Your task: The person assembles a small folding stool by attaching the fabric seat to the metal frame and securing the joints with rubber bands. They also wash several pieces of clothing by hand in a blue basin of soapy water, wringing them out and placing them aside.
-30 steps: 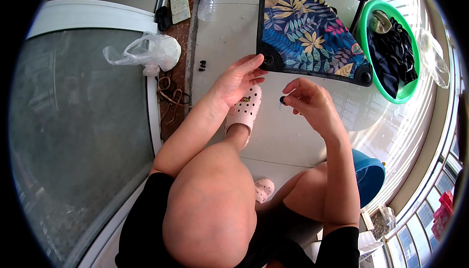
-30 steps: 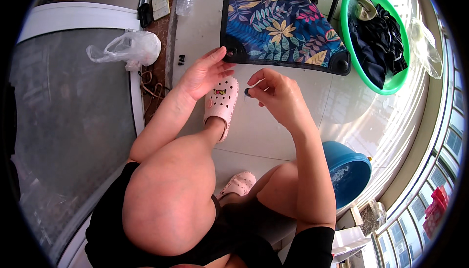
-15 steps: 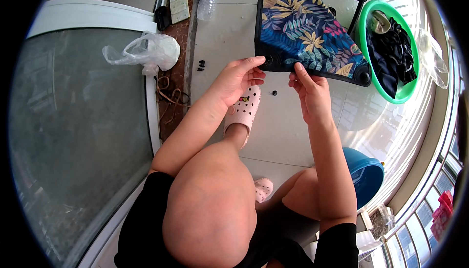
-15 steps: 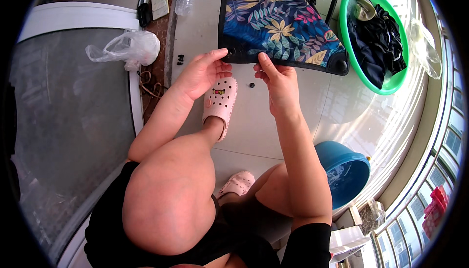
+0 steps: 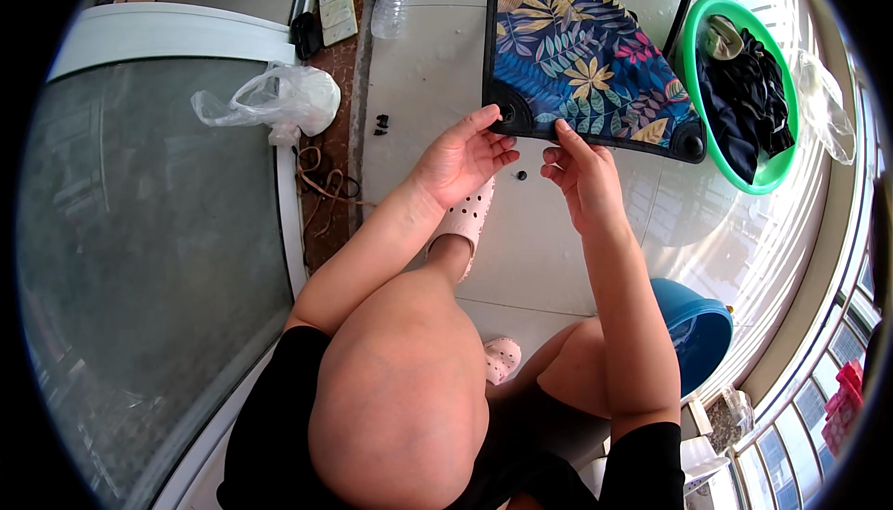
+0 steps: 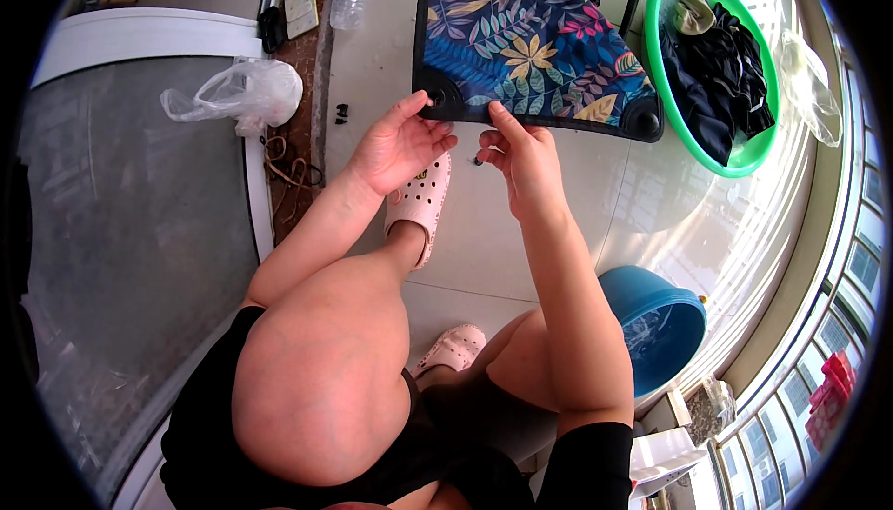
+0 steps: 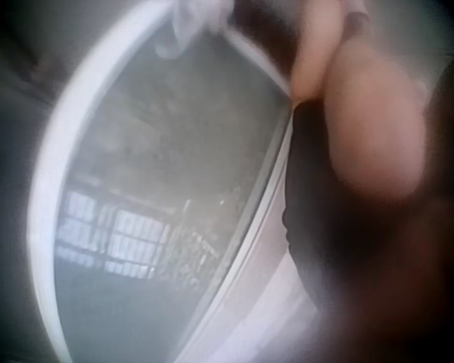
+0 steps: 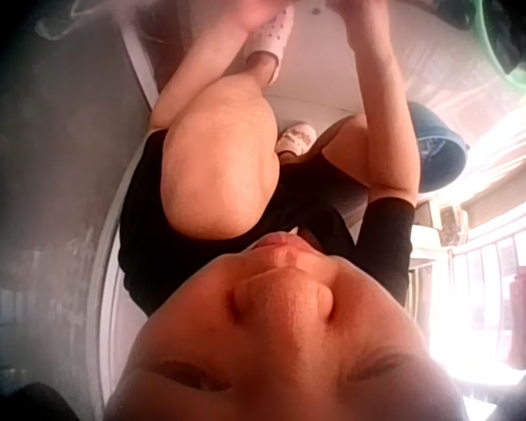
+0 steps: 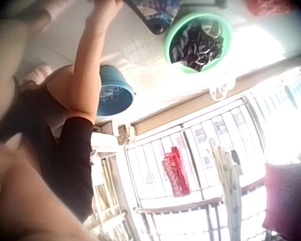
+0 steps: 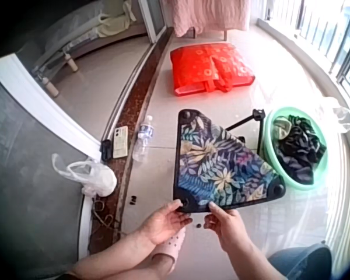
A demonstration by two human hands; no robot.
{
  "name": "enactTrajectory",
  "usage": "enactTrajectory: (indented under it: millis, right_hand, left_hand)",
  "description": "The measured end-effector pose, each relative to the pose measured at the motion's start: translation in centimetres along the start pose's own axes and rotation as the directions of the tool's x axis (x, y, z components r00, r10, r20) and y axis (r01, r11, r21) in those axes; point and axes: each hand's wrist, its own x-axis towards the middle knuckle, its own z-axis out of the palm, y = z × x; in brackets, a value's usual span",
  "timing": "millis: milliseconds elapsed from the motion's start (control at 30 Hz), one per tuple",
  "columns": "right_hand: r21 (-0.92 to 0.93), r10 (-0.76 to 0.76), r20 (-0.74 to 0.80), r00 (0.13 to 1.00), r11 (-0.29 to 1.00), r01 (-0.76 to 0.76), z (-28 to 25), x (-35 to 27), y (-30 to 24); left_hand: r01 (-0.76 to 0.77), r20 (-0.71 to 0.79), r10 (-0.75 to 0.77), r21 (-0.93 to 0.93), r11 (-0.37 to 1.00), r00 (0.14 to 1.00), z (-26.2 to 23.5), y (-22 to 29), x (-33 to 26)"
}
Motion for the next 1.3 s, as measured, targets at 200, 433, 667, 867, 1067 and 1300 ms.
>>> enactTrajectory:
  millis: [200, 433, 667, 867, 1067, 1300]
  right_hand:
    - [0.006, -0.035, 0.057, 0.998, 0.999, 0.034, 1.9, -0.8, -0.4]
    - [0.18, -0.055, 0.08, 0.995, 0.983, 0.04, 2.1, -0.1, 0.1]
    - [0.126, -0.057, -0.007, 0.998, 0.99, 0.057, 1.7, 0.8, 0.9]
    - [0.17, -0.018, 0.042, 0.999, 0.985, 0.011, 2.5, -0.1, 0.0]
    - [0.277, 0.01, -0.013, 1.0, 0.961, -0.006, 1.8, 0.8, 0.2]
    - [0.078, -0.061, -0.112, 0.992, 0.995, 0.07, 2.4, 0.8, 0.6]
  left_hand:
    - [0.026, 0.0, -0.026, 0.027, 0.999, 1.0, 0.5, 0.5, -0.6]
    - [0.008, -0.025, -0.005, 0.099, 0.995, 1.0, -0.1, 0.9, -1.0]
    - [-0.007, 0.003, 0.007, 0.046, 0.999, 1.0, 0.3, 0.2, -0.6]
    - [-0.011, 0.047, 0.01, 0.024, 1.0, 0.999, 0.4, 0.2, -0.2]
    - [-0.014, 0.057, 0.009, 0.078, 0.997, 0.998, -0.2, 0.3, -0.5]
    - [-0.06, 0.026, 0.057, 0.151, 0.987, 0.998, -0.5, 0.1, -0.6]
